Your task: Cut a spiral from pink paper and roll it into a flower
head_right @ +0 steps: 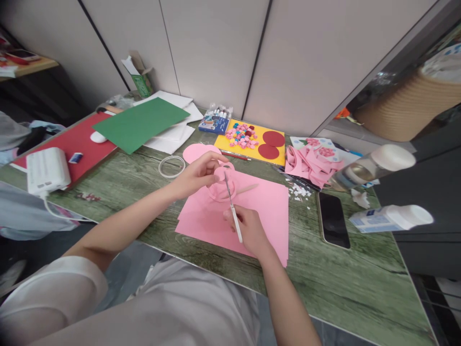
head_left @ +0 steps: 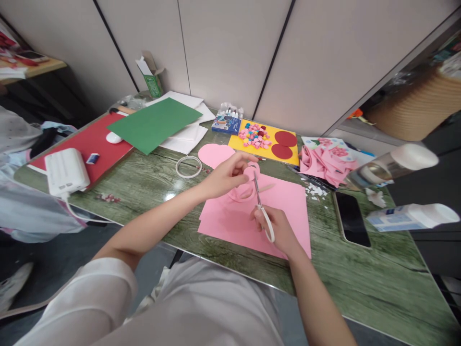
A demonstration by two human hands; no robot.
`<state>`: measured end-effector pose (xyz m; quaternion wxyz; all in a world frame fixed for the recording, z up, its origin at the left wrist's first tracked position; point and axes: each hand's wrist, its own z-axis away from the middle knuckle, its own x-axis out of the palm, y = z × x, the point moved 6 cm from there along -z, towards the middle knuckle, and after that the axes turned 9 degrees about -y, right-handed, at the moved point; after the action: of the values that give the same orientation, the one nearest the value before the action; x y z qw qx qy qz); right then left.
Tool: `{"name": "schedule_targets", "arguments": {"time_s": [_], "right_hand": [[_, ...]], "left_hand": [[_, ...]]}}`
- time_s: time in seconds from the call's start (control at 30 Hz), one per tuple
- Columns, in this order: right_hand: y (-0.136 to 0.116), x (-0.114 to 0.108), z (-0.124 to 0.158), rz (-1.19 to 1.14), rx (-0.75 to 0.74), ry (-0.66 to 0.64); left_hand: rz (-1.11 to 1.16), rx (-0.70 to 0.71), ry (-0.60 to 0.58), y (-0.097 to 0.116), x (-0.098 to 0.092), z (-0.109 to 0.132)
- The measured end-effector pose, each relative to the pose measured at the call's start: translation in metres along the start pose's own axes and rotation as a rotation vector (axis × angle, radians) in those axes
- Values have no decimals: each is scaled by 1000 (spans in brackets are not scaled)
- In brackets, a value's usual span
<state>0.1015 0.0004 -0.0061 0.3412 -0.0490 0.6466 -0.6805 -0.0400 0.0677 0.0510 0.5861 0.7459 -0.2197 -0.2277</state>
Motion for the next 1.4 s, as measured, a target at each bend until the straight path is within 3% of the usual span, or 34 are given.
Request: {"name": "schedule_targets", "arguments": {"time_s": [0.6,1.13,1.4], "right_hand": [[-1,2,0,4,-6,-27],[-2,2,0,-4,-9,-9],[0,2,0,-26,7,-4]], "left_hand": [[-3,61,85,4,-14,0],[-59,13,-20,-1,5,0],[-48,16,2,0,3,-1]]}}
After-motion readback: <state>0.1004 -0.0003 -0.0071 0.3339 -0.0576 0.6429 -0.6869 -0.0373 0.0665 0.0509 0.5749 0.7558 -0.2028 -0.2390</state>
